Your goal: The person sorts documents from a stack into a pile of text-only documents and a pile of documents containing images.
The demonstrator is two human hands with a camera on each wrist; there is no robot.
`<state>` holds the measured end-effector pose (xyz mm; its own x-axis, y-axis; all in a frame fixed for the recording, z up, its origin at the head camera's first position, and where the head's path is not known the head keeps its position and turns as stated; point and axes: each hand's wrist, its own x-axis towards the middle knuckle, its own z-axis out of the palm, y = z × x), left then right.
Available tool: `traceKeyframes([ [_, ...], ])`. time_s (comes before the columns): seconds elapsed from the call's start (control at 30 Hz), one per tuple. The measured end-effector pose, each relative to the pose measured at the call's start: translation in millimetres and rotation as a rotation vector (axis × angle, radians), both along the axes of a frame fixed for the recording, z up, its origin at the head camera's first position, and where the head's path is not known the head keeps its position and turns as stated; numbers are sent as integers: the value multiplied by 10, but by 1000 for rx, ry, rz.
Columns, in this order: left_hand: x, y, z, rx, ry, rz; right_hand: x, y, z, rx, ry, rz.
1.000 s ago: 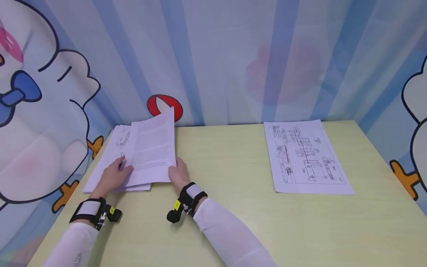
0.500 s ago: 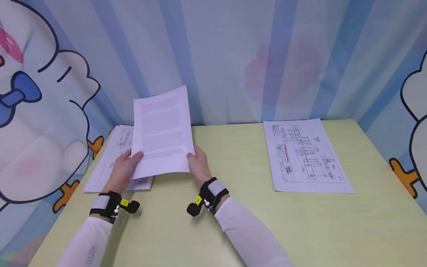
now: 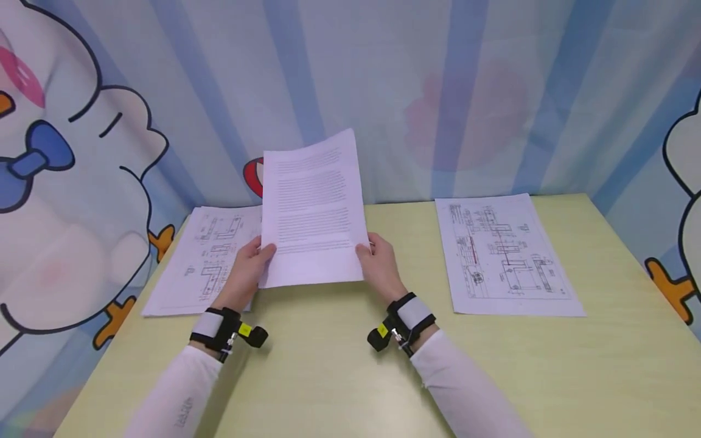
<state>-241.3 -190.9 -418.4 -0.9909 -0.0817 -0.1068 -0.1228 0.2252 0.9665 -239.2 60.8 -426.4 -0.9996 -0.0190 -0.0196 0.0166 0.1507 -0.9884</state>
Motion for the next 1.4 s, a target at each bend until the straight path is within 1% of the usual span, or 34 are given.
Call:
traceKeyframes([
  [0.1, 3, 138, -1, -32, 0, -66, 27, 203, 14, 38, 8, 7],
  [0.2, 3, 245, -21, -85, -13, -140, 63, 382, 8, 70, 5, 24],
  [0.27, 7, 311, -38, -89, -10, -194, 86, 495, -10, 94, -8, 35],
  [0.37, 5, 413, -69, -99, -25, -238, 112, 651, -51, 147, -27, 53],
  [0.4, -2, 444, -89, -99, -36, -242, 119, 698, -67, 173, -30, 57],
  [0.5, -7, 514, -142, -141, -69, -227, 144, 799, -110, 279, -41, 69],
  [0.57, -11, 555, -177, -167, -77, -219, 156, 855, -135, 348, -55, 64],
  [0.63, -10, 590, -204, -187, -90, -210, 168, 901, -153, 390, -65, 66],
  [0.77, -4, 644, -242, -232, -103, -206, 184, 964, -186, 403, -96, 80],
  [0.9, 5, 676, -245, -311, -103, -197, 194, 996, -197, 395, -130, 107],
  [1.0, -7, 694, -268, -365, -104, -188, 185, 1009, -196, 412, -145, 124],
  [1.13, -19, 691, -285, -423, -109, -185, 145, 999, -183, 444, -131, 148],
  [1.4, 25, 633, -268, -430, -130, -202, 82, 995, -194, 514, -112, 187],
])
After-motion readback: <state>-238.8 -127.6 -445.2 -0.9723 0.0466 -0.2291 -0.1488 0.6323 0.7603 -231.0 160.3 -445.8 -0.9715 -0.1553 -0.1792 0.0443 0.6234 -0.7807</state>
